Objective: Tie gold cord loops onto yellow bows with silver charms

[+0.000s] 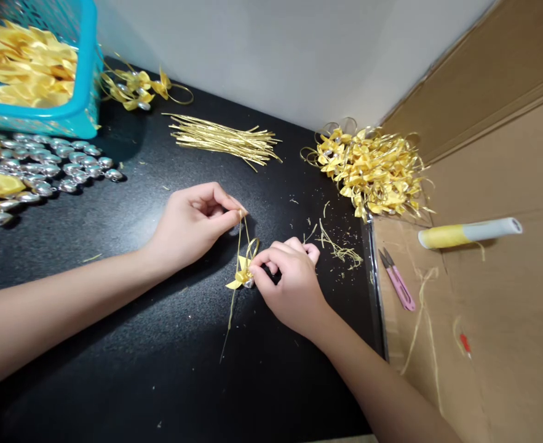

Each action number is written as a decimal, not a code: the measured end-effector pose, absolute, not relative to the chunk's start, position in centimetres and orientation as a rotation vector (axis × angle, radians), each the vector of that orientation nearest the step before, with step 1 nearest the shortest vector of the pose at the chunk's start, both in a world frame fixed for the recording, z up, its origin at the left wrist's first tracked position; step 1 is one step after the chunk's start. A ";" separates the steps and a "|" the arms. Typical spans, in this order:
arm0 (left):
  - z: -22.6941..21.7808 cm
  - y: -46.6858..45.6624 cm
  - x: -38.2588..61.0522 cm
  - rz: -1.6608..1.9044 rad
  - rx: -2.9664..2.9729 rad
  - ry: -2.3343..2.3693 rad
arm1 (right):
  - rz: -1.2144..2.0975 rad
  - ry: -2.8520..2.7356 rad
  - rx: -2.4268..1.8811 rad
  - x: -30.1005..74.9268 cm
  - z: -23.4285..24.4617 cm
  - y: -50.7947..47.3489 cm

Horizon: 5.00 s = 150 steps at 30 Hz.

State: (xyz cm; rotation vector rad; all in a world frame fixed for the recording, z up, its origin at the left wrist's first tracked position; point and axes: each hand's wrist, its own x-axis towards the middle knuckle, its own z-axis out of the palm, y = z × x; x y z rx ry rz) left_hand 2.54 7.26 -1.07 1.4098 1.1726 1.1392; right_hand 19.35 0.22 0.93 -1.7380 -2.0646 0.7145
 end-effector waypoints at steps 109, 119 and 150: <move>0.6 5.0 3.0 0.677 2.206 0.975 | -0.233 -1.841 -2.746 34.0 3.2 -3.4; 0.4 4.7 3.1 0.655 2.114 0.952 | 1.263 -1.164 -1.587 23.3 3.6 -2.7; 0.2 4.4 2.5 0.553 2.124 0.829 | 0.293 -2.010 -1.804 24.0 2.3 -1.6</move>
